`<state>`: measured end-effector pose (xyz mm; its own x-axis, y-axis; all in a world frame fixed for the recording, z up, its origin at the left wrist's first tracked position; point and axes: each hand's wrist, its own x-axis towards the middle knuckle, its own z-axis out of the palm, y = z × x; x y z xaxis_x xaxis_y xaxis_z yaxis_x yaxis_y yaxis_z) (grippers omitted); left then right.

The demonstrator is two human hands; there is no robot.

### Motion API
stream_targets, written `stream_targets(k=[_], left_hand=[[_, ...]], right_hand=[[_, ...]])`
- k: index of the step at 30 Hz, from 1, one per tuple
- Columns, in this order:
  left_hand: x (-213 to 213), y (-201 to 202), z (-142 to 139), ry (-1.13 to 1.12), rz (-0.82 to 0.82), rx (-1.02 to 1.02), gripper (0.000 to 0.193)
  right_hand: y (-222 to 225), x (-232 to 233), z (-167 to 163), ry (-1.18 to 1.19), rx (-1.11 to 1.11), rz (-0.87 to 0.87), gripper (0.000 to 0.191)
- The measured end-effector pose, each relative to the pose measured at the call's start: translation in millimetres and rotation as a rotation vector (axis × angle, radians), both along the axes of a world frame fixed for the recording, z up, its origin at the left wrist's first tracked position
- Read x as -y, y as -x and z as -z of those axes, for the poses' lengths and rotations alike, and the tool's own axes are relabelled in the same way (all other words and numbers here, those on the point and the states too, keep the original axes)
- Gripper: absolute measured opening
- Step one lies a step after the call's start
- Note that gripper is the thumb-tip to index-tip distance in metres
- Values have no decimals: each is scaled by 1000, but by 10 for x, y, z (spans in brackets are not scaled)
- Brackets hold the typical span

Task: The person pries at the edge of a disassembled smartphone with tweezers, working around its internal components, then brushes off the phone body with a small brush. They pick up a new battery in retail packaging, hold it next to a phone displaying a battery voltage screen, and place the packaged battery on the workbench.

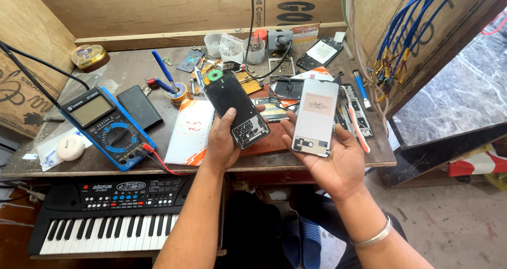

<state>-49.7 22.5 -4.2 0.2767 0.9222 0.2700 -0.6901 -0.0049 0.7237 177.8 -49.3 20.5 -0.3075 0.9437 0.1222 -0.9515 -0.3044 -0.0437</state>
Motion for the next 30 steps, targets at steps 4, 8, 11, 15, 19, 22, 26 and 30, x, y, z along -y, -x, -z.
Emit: stream_targets(k=[4,8,11,15,19,22,26,30], left_hand=[[53,10,24,3,5,-22,44],[84,-28,7,-16,19,-77,43],[83,-42,21,-21,11,-159,45],[57,-49,122,-82,7,-217,53],[21,-40,269,16,67,-155,74],[1,-23,352,-42,103,-158,88],[7,-10,386,-61,137,-202,102],[12,-49,344,-45,-66,-448,115]], right_hand=[[-31,43,66,-38,90,7,65],[-71,11,243,-94,54,23,61],[-95,-70,358,-9,-3,20,57],[-64,-150,386,6,403,217,51],[86,-116,265,-134,935,485,62],[241,-55,131,-290,1155,612,64],[428,-16,-3,-444,1343,755,65],[530,5,-48,-525,1440,793,63]])
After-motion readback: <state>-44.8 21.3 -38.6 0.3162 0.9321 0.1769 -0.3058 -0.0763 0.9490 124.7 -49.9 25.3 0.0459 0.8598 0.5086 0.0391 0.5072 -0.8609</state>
